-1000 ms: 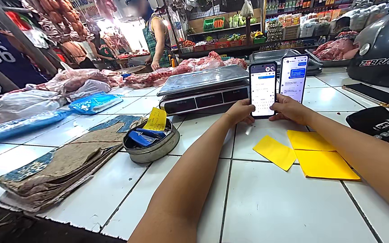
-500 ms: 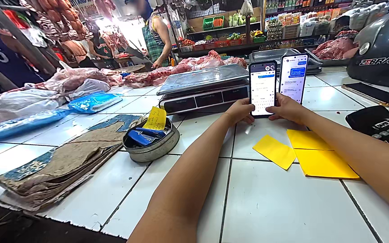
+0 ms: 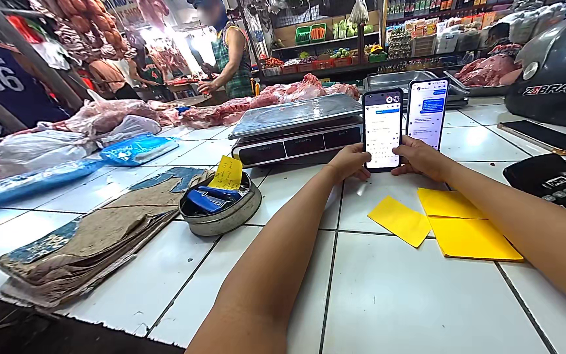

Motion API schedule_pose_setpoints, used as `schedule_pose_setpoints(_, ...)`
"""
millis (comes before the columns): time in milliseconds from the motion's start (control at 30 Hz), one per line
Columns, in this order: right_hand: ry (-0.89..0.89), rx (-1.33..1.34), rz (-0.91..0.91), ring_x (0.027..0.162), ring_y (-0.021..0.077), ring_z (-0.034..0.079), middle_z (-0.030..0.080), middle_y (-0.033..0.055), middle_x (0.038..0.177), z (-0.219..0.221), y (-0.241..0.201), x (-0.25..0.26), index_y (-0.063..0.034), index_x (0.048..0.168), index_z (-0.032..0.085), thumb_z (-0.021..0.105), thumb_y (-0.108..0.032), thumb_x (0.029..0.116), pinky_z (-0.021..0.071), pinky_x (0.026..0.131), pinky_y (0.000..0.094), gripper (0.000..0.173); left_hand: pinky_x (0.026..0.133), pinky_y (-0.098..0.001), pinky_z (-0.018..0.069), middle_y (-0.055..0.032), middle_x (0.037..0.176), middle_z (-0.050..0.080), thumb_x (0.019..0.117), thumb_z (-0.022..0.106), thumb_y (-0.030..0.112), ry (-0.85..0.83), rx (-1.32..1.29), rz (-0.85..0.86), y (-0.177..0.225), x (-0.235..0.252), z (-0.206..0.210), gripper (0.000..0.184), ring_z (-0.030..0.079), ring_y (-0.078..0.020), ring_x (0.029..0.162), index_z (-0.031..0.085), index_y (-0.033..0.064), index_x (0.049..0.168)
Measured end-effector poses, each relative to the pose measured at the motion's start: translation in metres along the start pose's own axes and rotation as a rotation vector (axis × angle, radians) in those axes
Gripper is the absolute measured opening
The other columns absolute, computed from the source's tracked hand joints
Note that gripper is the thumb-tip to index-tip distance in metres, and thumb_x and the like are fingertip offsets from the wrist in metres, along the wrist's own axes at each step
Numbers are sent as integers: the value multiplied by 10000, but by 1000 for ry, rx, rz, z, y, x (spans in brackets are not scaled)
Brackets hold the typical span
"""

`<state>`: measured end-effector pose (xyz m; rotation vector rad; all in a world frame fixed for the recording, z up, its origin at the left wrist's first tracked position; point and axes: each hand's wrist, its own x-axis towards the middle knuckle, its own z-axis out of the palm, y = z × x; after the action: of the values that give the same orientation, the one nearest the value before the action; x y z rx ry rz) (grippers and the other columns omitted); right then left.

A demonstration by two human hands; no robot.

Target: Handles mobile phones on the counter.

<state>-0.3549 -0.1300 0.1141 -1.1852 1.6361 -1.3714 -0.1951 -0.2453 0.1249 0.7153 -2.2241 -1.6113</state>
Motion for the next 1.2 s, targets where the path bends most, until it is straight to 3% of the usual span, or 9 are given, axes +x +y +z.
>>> schedule_pose_setpoints(67, 2, -3, -4, 942, 162, 698, 618, 109, 1171, 0, 0, 0, -91, 1387, 458, 375, -134, 1125, 609, 762, 324, 279, 588, -234, 536, -116, 1019, 620, 1084, 418, 83, 1, -4, 2, 0, 0, 0, 298, 607, -96, 627, 505, 17, 1362)
schedule_pose_setpoints(267, 10, -96, -51, 943, 177, 690, 637, 154, 1176, 5, -1, -3, -42, 1410, 432, 581, 44, 1007, 593, 772, 322, 437, 602, -237, 540, -114, 1028, 617, 1078, 420, 68, -1, 5, 4, 1, -1, 0, 303, 608, -95, 637, 501, 14, 1366)
schedule_pose_setpoints(400, 7, -23, -26, 986, 181, 691, 620, 132, 1205, 3, -1, -2, -73, 1400, 444, 424, -207, 1119, 599, 793, 346, 312, 596, -239, 538, -120, 1039, 611, 1080, 414, 68, -5, 5, 1, 1, -1, 0, 304, 608, -97, 638, 498, 9, 1366)
schedule_pose_setpoints(467, 9, -10, -10, 1020, 209, 689, 605, 148, 1235, 1, -1, -1, -77, 1439, 423, 316, -335, 1139, 599, 809, 375, 410, 600, -245, 537, -125, 1045, 619, 1080, 414, 76, 0, 7, 1, 1, -1, 1, 319, 608, -101, 641, 496, 13, 1382)
schedule_pose_setpoints(700, 44, -6, 17, 1111, 281, 666, 548, 203, 1360, 2, -2, 0, -74, 1545, 338, 223, -399, 1142, 593, 844, 428, 531, 602, -236, 536, -125, 1054, 612, 1081, 409, 67, 0, 4, -2, 3, -3, 1, 310, 608, -96, 646, 497, 4, 1372)
schedule_pose_setpoints(767, 25, -6, 3, 1064, 245, 682, 579, 177, 1293, 1, -1, 1, -69, 1506, 375, 260, -359, 1146, 602, 819, 398, 477, 596, -232, 531, -121, 1049, 614, 1081, 412, 65, -1, -4, -1, 4, -3, 1, 310, 603, -94, 645, 498, 6, 1373)
schedule_pose_setpoints(833, 20, -37, -16, 990, 189, 686, 606, 141, 1214, 3, -3, -1, -67, 1418, 429, 386, -200, 1130, 597, 790, 351, 320, 600, -232, 532, -120, 1048, 611, 1079, 418, 64, -4, -10, -5, 3, -3, 1, 317, 602, -94, 648, 491, 12, 1382)
schedule_pose_setpoints(933, 19, -80, -39, 1004, 205, 674, 599, 166, 1256, 5, -1, -3, -50, 1449, 412, 525, 18, 1044, 589, 811, 357, 426, 601, -235, 535, -120, 1028, 608, 1063, 439, 40, -9, -10, -5, 2, -1, 0, 331, 600, -96, 644, 483, 12, 1390)
schedule_pose_setpoints(1200, 16, -68, 2, 971, 187, 676, 589, 179, 1225, 8, -9, -3, -31, 1471, 369, 488, 104, 1020, 585, 785, 324, 485, 625, -239, 531, -131, 937, 630, 1057, 469, 34, -11, 90, -20, 6, -4, 0, 350, 613, -101, 648, 456, 14, 1407)
